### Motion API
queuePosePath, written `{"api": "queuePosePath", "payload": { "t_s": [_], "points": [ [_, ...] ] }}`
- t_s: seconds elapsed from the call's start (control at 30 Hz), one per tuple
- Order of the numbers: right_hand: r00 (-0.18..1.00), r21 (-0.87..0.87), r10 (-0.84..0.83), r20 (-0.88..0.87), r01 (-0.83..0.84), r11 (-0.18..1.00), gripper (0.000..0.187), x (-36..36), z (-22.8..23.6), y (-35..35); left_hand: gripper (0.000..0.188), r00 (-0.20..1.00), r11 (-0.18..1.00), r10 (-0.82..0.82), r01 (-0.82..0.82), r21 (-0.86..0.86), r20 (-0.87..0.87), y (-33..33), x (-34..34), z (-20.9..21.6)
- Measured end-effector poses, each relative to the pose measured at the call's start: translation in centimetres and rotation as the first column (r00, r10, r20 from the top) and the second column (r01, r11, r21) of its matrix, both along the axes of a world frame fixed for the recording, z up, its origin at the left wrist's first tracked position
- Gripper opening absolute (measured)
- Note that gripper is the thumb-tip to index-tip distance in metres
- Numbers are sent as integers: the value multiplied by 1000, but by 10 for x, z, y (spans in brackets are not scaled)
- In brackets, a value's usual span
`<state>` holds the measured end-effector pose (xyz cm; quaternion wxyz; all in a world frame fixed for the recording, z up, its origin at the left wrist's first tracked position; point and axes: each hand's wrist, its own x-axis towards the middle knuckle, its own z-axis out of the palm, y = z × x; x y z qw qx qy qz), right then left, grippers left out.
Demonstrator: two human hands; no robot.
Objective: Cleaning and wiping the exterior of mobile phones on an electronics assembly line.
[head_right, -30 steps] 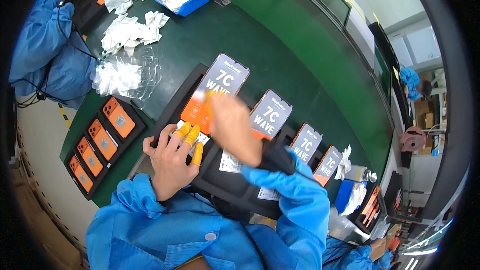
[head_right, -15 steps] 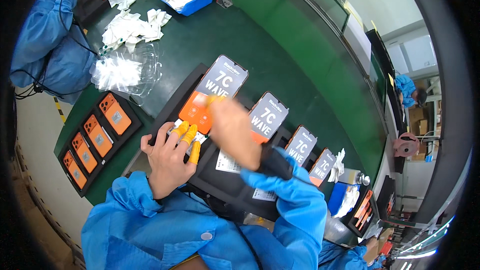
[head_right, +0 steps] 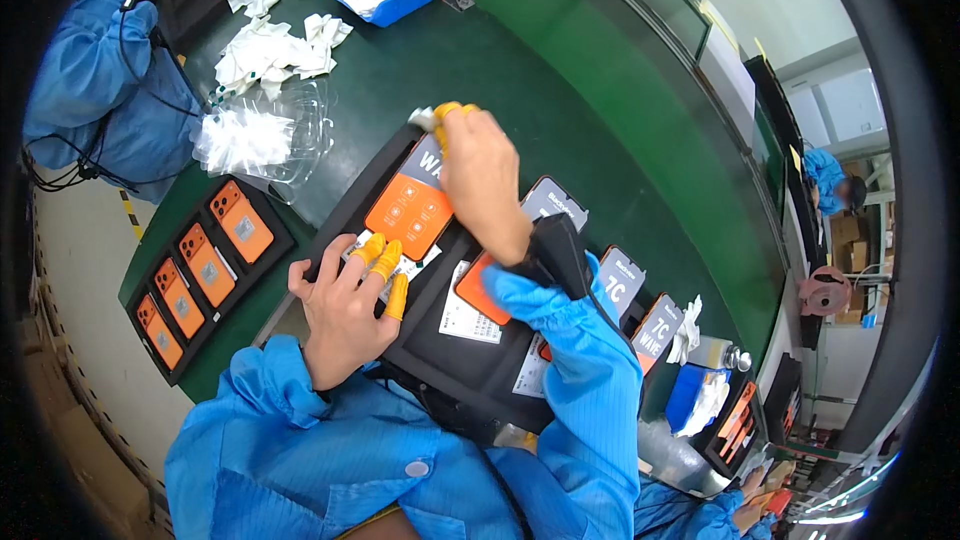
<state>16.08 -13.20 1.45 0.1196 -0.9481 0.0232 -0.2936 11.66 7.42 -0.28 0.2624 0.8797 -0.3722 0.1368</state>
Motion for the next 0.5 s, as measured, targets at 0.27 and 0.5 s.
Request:
{"api": "queuePosePath", "payload": {
  "t_s": [0.27,0.5],
  "points": [
    [939,162,331,-96,-314,936,20,-35,-7,43,23,999,1000,-19,19,8,-27,3,0,1],
    [875,197,432,-219,-394,898,17,-45,-2,37,15,999,999,-41,41,-10,0,5,3,-3]
  ]
}}
